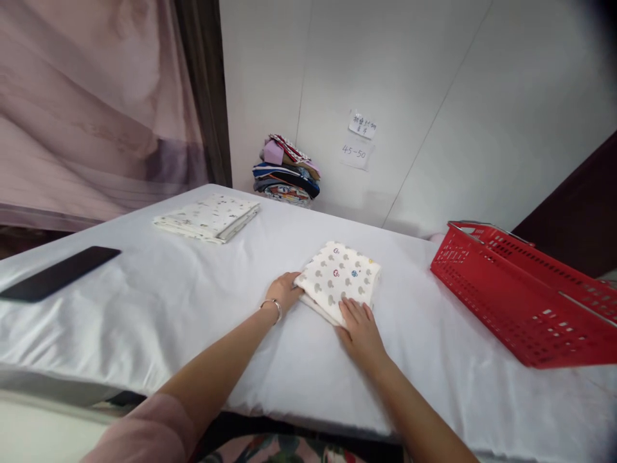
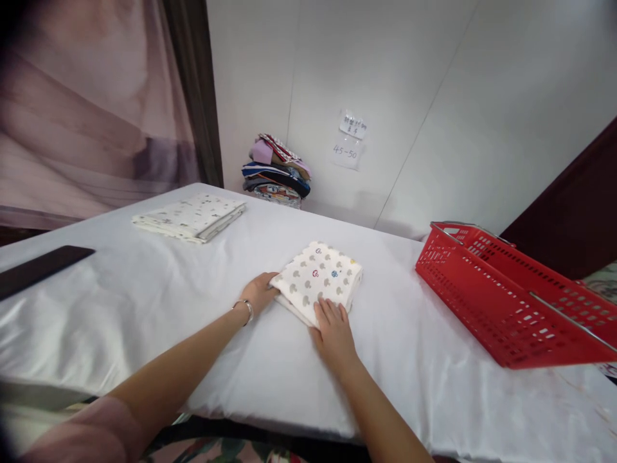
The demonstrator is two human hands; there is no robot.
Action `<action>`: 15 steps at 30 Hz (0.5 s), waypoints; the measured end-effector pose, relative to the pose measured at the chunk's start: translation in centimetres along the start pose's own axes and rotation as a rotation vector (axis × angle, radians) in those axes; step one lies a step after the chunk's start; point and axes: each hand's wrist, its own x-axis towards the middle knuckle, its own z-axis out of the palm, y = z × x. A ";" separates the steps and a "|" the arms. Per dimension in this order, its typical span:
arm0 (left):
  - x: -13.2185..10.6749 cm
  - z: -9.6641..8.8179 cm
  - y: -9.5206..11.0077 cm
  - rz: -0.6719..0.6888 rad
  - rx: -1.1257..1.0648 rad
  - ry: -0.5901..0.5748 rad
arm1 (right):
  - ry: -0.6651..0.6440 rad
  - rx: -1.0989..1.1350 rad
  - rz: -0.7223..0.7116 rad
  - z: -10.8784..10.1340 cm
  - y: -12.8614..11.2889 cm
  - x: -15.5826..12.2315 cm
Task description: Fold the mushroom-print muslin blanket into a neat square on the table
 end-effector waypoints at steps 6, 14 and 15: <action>-0.2 -1.0 0.3 -0.082 0.022 -0.033 | 0.005 -0.003 -0.026 0.5 0.3 -0.6; -0.2 -1.3 -0.4 0.005 0.000 -0.062 | 0.008 -0.021 -0.041 0.4 0.3 -0.6; -0.1 -1.3 -0.6 0.029 -0.011 -0.076 | 0.009 -0.021 -0.039 0.4 0.3 -0.6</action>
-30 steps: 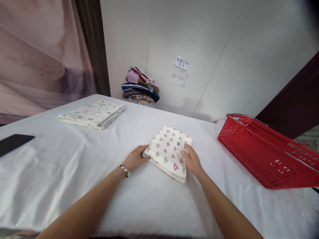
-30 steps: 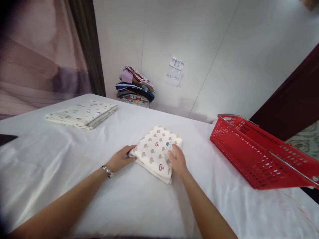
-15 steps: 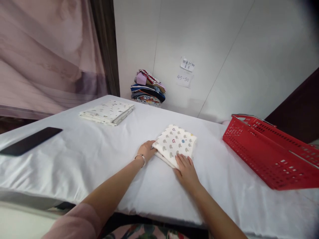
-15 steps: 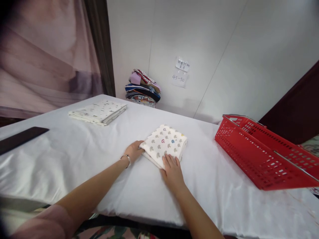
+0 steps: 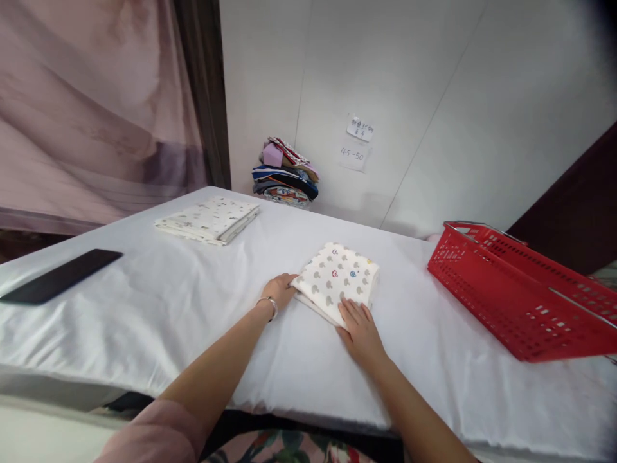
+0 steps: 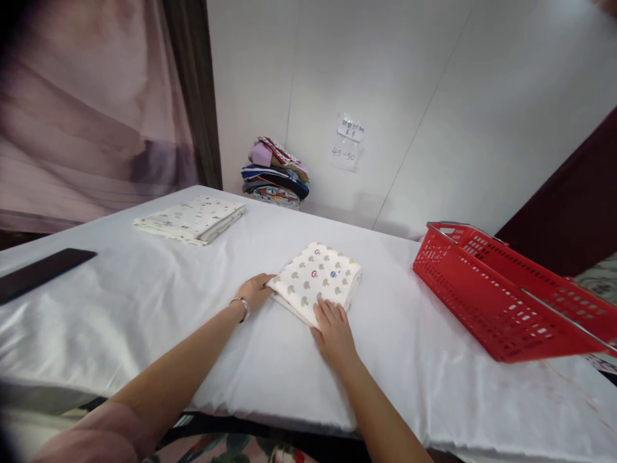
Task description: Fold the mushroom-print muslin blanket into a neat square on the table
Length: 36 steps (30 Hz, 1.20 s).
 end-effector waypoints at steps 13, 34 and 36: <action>0.3 1.0 4.0 0.393 -0.002 0.177 | -0.006 0.178 0.075 -1.0 -0.8 0.5; 0.2 4.9 4.7 0.536 0.269 0.093 | 0.259 0.967 0.943 -1.5 4.9 2.5; 0.2 5.0 4.6 0.533 0.279 0.098 | 0.247 0.945 0.950 -1.3 5.2 2.6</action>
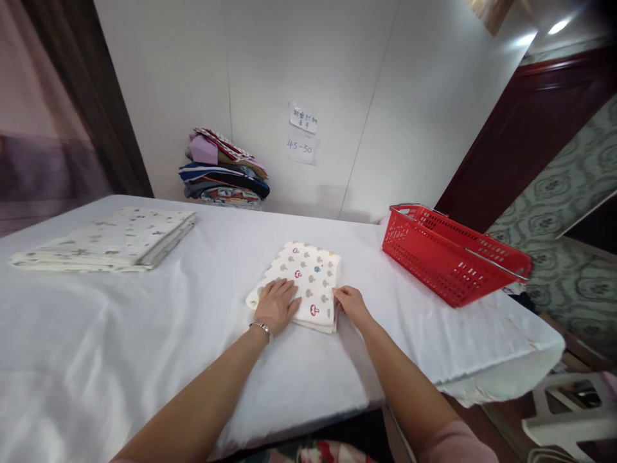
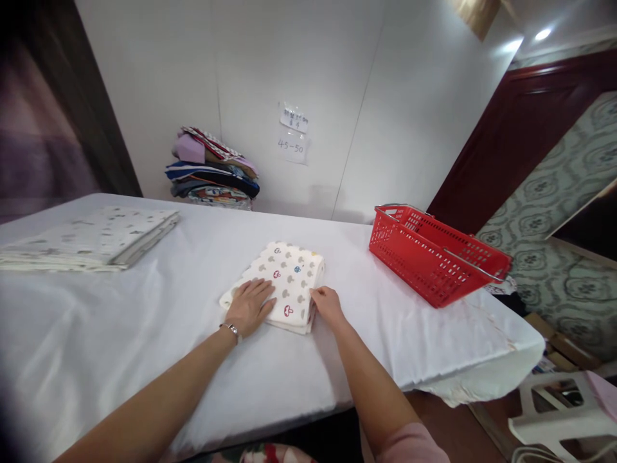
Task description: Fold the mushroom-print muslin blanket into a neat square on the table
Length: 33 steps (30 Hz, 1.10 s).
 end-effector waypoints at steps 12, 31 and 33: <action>-0.1 -0.3 0.0 -0.009 -0.073 0.035 | 0.004 0.116 -0.042 0.8 -0.2 -0.1; 8.7 1.1 7.3 -0.489 -0.174 -0.362 | -0.081 0.221 -0.297 0.7 1.7 -1.2; 8.7 1.3 7.1 -0.507 -0.155 -0.351 | -0.037 0.221 -0.263 0.6 2.1 -0.6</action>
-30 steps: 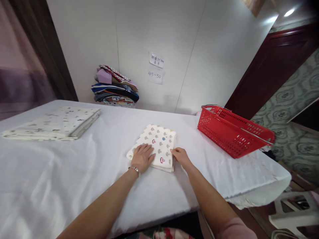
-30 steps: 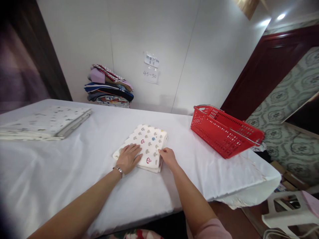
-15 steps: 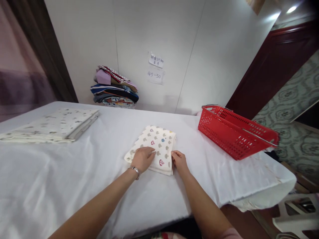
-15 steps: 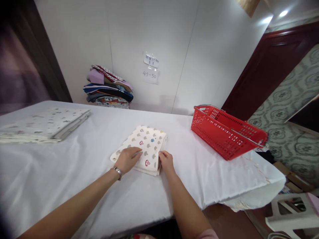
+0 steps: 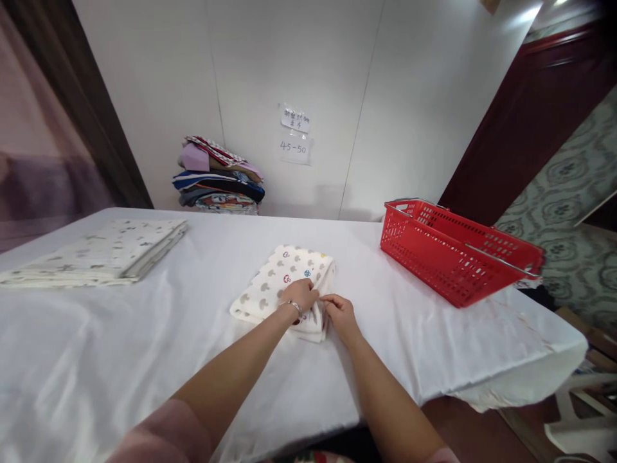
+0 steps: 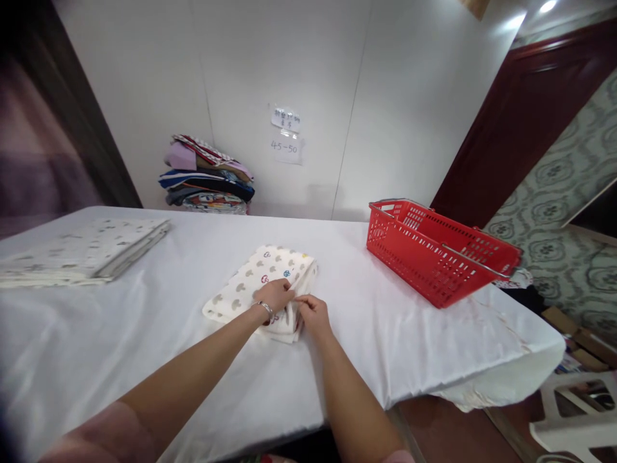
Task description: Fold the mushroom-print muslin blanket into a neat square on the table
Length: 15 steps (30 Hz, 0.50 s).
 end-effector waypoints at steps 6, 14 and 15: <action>-0.1 -0.4 0.1 -0.026 -0.009 0.013 | 0.094 0.020 0.112 -0.6 1.3 1.5; -0.3 0.0 0.8 0.082 0.103 0.029 | 0.016 0.077 0.171 -0.3 2.0 1.6; -0.4 0.1 0.9 0.107 0.121 0.035 | 0.009 0.084 0.178 -0.2 1.9 1.5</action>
